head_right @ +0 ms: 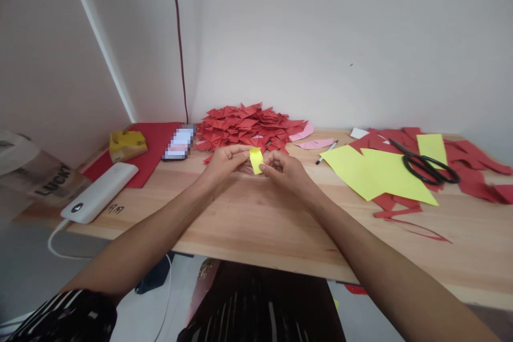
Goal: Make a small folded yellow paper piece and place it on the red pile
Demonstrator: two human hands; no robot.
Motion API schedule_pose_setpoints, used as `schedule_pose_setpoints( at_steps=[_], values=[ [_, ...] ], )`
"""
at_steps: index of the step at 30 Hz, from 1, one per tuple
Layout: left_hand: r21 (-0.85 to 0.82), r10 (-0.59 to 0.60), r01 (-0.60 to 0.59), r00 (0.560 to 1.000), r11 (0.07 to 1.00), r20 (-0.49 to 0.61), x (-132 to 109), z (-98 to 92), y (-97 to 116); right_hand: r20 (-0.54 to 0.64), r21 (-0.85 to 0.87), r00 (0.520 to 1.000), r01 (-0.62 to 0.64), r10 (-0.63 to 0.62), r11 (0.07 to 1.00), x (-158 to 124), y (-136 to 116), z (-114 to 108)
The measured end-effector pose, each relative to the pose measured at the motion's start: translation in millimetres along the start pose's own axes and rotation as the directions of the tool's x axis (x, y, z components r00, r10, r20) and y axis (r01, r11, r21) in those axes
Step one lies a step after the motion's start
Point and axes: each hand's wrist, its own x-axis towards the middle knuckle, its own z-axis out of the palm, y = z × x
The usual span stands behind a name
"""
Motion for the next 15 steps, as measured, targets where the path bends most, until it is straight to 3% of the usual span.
schedule_pose_setpoints(
  at_steps=[15],
  values=[
    [-0.029, -0.007, 0.009, 0.999, 1.000, 0.051, -2.8, 1.4, -3.3, -0.045, -0.008, 0.999, -0.026, 0.025, 1.000, 3.1, 6.4, -1.3]
  ],
)
